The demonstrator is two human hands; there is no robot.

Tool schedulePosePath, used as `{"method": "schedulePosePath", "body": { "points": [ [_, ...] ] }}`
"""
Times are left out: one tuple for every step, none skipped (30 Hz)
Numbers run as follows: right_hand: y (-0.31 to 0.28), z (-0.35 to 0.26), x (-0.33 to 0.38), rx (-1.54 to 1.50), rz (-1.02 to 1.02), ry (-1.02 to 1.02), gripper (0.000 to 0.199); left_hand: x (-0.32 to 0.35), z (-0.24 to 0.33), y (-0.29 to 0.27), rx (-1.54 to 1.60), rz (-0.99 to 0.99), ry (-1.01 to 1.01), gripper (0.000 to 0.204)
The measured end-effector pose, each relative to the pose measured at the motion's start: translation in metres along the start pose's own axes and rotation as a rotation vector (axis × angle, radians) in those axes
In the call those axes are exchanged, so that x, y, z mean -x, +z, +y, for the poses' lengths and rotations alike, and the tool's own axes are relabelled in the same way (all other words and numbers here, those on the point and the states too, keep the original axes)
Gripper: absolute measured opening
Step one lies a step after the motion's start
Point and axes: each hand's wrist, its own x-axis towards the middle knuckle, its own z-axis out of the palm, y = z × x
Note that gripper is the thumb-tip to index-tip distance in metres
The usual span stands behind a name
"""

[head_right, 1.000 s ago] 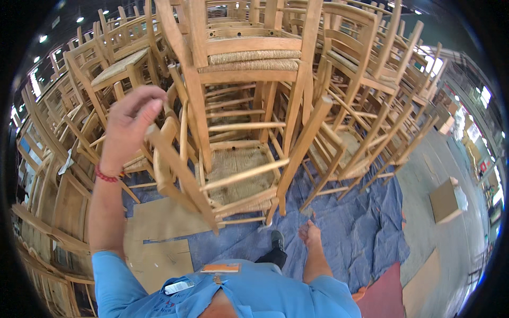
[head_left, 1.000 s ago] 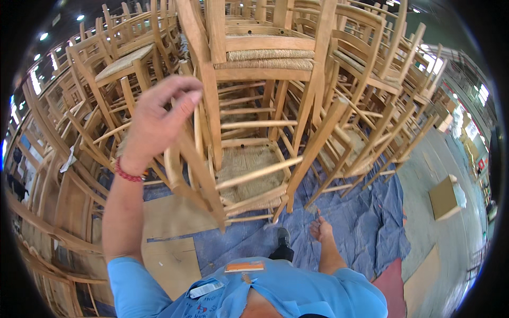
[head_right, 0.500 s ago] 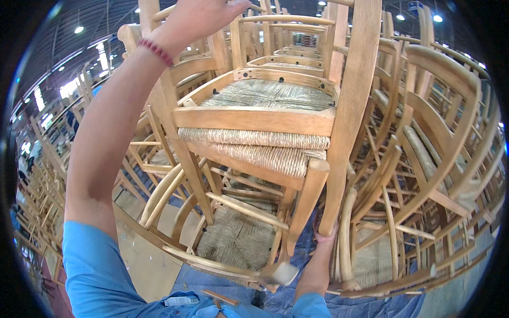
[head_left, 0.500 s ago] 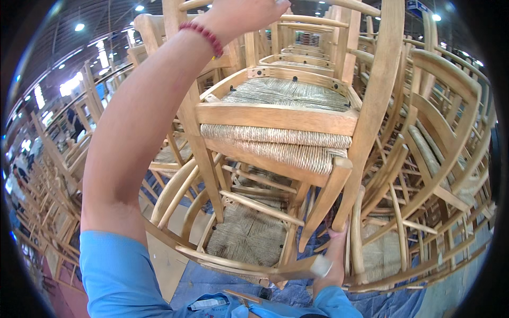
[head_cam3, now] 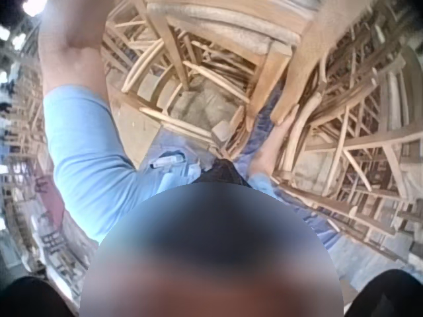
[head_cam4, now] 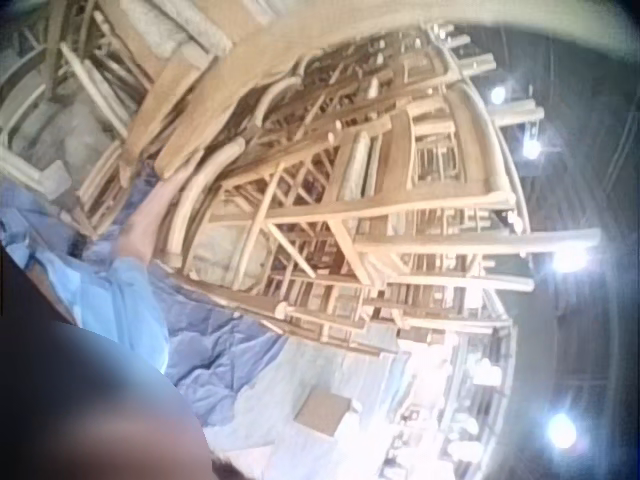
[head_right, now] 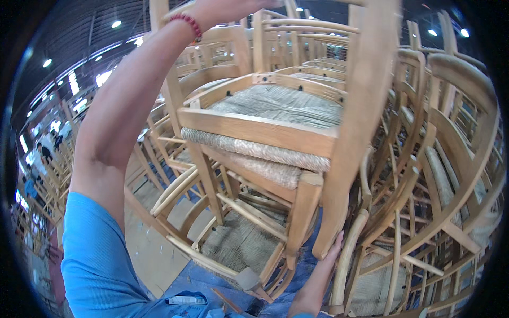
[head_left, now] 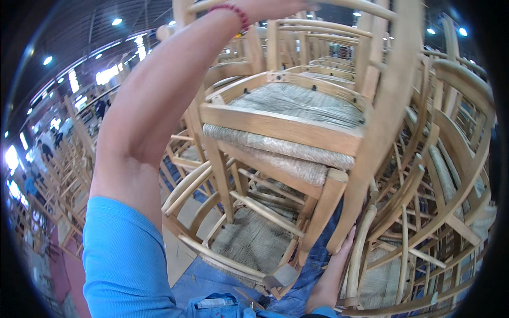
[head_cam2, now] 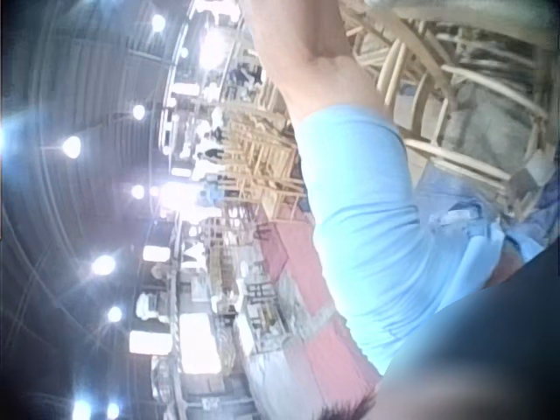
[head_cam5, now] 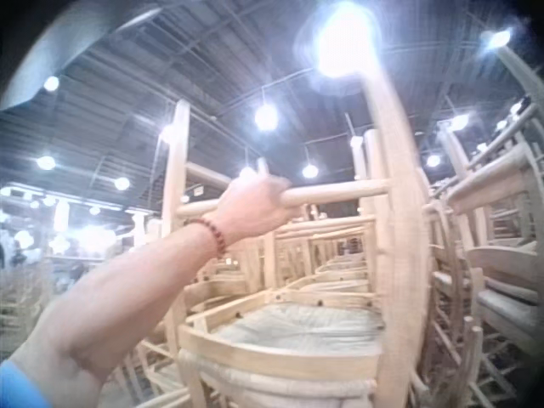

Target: The person uses a handheld orbital sander to smooth the legs and frame of wooden chairs, then wipes the sanded areas with a cloth. They move between chairs, repositioning each one to access different parts and stacking finished chairs nearby.

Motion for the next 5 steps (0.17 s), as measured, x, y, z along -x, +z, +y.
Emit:
{"method": "schedulePosePath", "body": {
  "points": [
    [-0.007,0.01,0.001,-0.024,-0.034,0.039,0.066,-0.004,0.005,-0.012,-0.012,0.016,0.041,0.042],
    [-0.016,0.018,0.003,-0.052,-0.086,0.088,0.057,-0.011,0.012,-0.027,-0.045,0.009,0.076,0.043],
    [-0.021,0.024,0.003,-0.086,-0.189,0.122,0.056,-0.019,0.018,-0.046,-0.076,0.0,0.113,0.043],
    [-0.021,0.029,0.001,-0.098,-0.216,0.131,0.055,-0.024,0.025,-0.065,-0.09,0.044,0.122,0.043],
    [-0.018,0.03,-0.003,-0.108,-0.236,0.128,0.054,-0.027,0.028,-0.086,-0.104,0.092,0.134,0.044]
  ]
}}
